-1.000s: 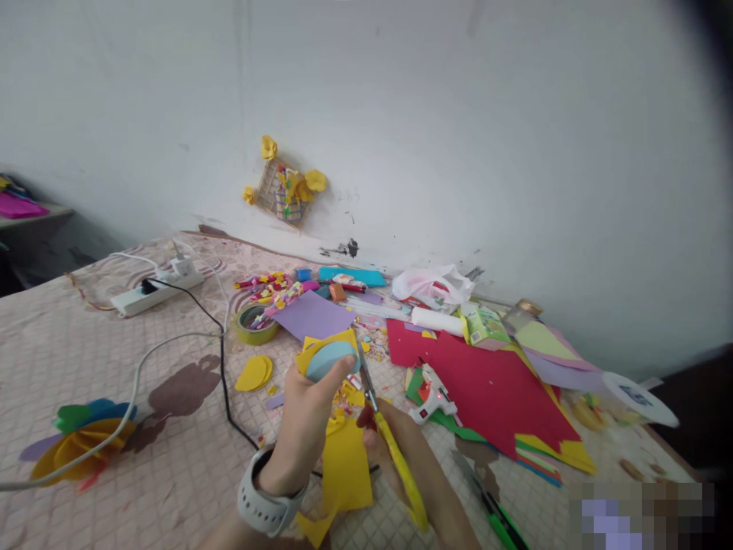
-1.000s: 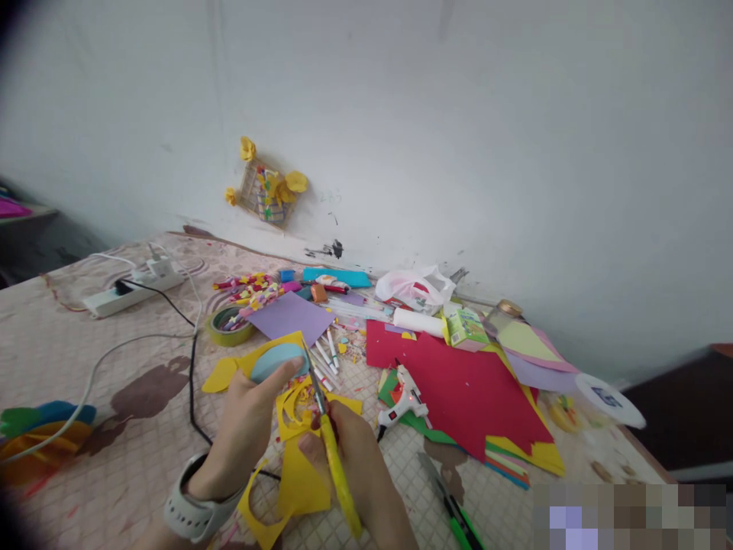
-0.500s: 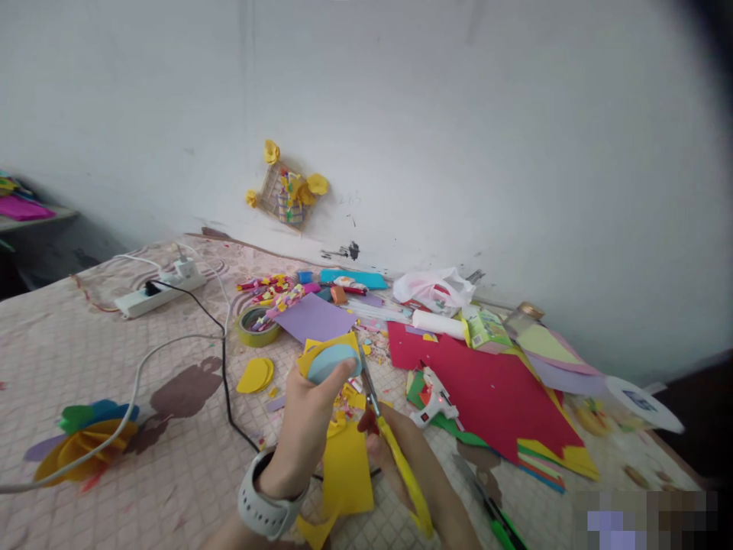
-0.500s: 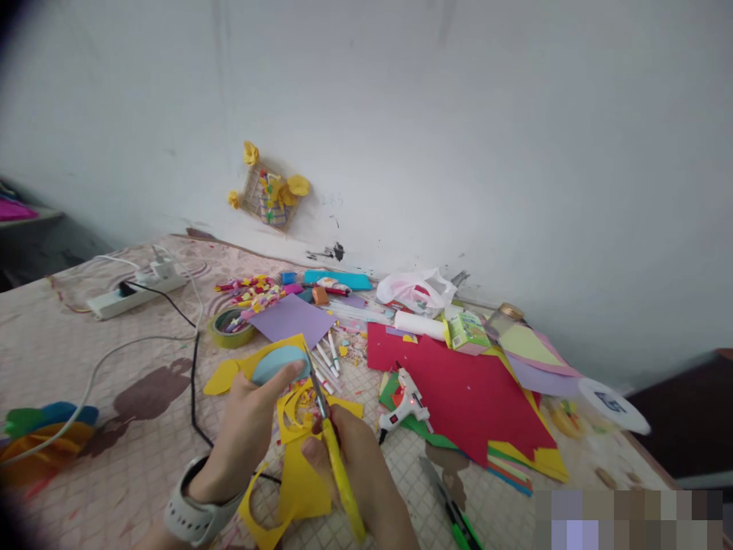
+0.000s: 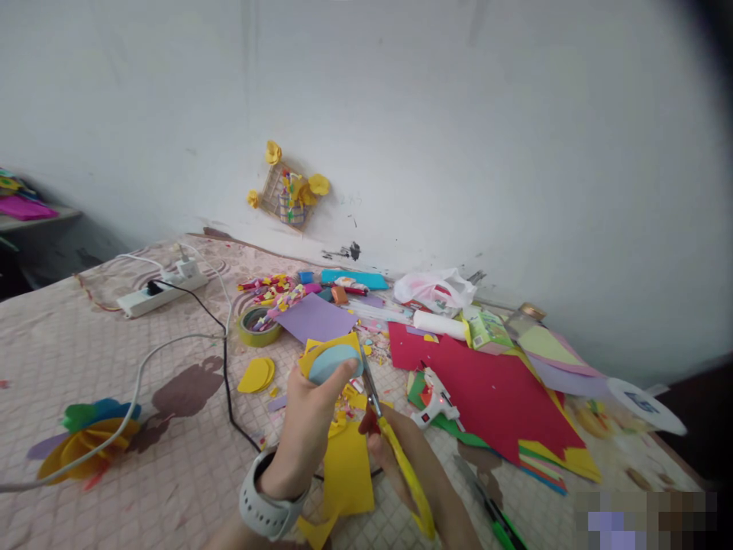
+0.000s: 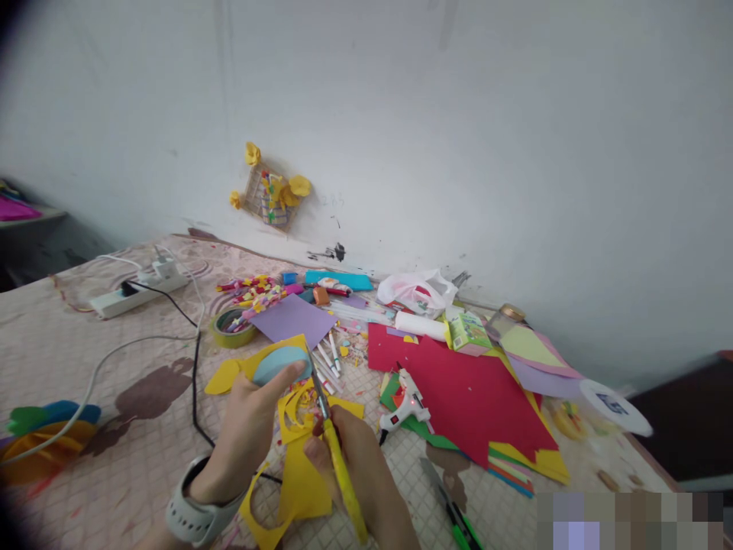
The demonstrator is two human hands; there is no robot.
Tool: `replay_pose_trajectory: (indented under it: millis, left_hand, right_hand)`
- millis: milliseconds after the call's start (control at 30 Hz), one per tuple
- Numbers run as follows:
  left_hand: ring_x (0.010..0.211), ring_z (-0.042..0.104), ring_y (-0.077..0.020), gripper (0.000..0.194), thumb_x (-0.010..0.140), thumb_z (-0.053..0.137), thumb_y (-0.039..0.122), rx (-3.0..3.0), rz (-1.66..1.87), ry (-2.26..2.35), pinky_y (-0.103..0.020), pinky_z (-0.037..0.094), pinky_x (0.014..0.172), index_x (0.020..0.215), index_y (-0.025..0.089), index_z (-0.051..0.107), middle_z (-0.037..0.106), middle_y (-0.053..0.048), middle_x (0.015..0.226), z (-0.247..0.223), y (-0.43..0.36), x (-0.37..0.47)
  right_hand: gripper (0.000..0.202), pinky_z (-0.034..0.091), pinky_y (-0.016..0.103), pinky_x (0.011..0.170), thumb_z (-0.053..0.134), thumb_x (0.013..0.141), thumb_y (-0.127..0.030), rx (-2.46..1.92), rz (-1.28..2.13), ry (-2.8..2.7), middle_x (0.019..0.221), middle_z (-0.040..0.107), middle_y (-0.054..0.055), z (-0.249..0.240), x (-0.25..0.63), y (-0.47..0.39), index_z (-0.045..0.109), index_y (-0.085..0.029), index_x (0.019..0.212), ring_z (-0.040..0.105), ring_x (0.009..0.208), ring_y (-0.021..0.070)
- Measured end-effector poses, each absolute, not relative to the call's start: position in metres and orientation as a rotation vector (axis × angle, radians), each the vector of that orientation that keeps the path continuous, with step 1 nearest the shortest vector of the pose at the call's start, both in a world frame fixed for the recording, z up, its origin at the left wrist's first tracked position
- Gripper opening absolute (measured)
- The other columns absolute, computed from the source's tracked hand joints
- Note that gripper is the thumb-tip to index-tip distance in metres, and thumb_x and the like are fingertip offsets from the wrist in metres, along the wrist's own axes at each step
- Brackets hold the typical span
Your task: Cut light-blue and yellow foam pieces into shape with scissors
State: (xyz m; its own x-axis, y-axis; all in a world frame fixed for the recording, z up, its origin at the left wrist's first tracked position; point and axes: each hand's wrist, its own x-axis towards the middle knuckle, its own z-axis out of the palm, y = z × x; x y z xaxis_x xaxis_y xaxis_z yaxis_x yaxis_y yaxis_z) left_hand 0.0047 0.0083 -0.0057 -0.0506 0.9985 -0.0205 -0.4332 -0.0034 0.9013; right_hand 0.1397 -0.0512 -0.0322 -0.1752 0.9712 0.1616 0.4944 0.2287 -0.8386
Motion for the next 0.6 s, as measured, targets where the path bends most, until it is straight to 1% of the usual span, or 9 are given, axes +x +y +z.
replay_pose_trajectory:
  millis: [100, 200, 400, 600]
  left_hand:
    - [0.066, 0.061, -0.0145, 0.015, 0.065, 0.073, 0.024, 0.838, 1.414, 0.912, -0.024, 0.05, 0.063, 0.076, 0.015, 0.069, 0.069, 0.001, 0.071, -0.005, 0.0081, 0.0045]
    - [0.065, 0.061, -0.0141, 0.015, 0.065, 0.074, 0.025, 0.831, 1.403, 0.937, -0.023, 0.05, 0.063, 0.076, 0.015, 0.069, 0.069, 0.001, 0.07, -0.0043, 0.0074, 0.0043]
    - [0.064, 0.061, -0.0142, 0.018, 0.065, 0.074, 0.026, 0.831, 1.403, 0.954, -0.024, 0.05, 0.062, 0.078, 0.014, 0.069, 0.068, 0.0, 0.071, -0.0061, 0.0071, 0.0042]
    - [0.066, 0.061, -0.0147, 0.016, 0.066, 0.073, 0.026, 0.855, 1.413, 0.945, -0.024, 0.05, 0.064, 0.077, 0.015, 0.07, 0.069, 0.0, 0.072, -0.0076, 0.0085, 0.004]
  right_hand:
    - [0.03, 0.044, 0.031, 0.059, 0.039, 0.088, -0.051, -1.376, 0.821, -1.763, 0.069, 0.057, 0.002, -0.0311, 0.1392, -0.0523, 0.052, -0.025, 0.083, 0.058, 0.071, 0.0242]
    - [0.03, 0.044, 0.031, 0.06, 0.039, 0.089, -0.051, -1.375, 0.802, -1.764, 0.07, 0.058, 0.003, -0.0309, 0.1382, -0.0532, 0.052, -0.025, 0.082, 0.058, 0.07, 0.0242]
    - [0.028, 0.041, 0.028, 0.056, 0.038, 0.09, -0.046, -1.37, 0.794, -1.834, 0.074, 0.06, 0.003, -0.0361, 0.1403, -0.0511, 0.05, -0.022, 0.082, 0.056, 0.064, 0.02]
    - [0.035, 0.037, 0.026, 0.053, 0.037, 0.089, -0.05, -1.385, 0.822, -1.842, 0.069, 0.056, 0.002, -0.0349, 0.1401, -0.0486, 0.05, -0.019, 0.078, 0.051, 0.06, 0.0174]
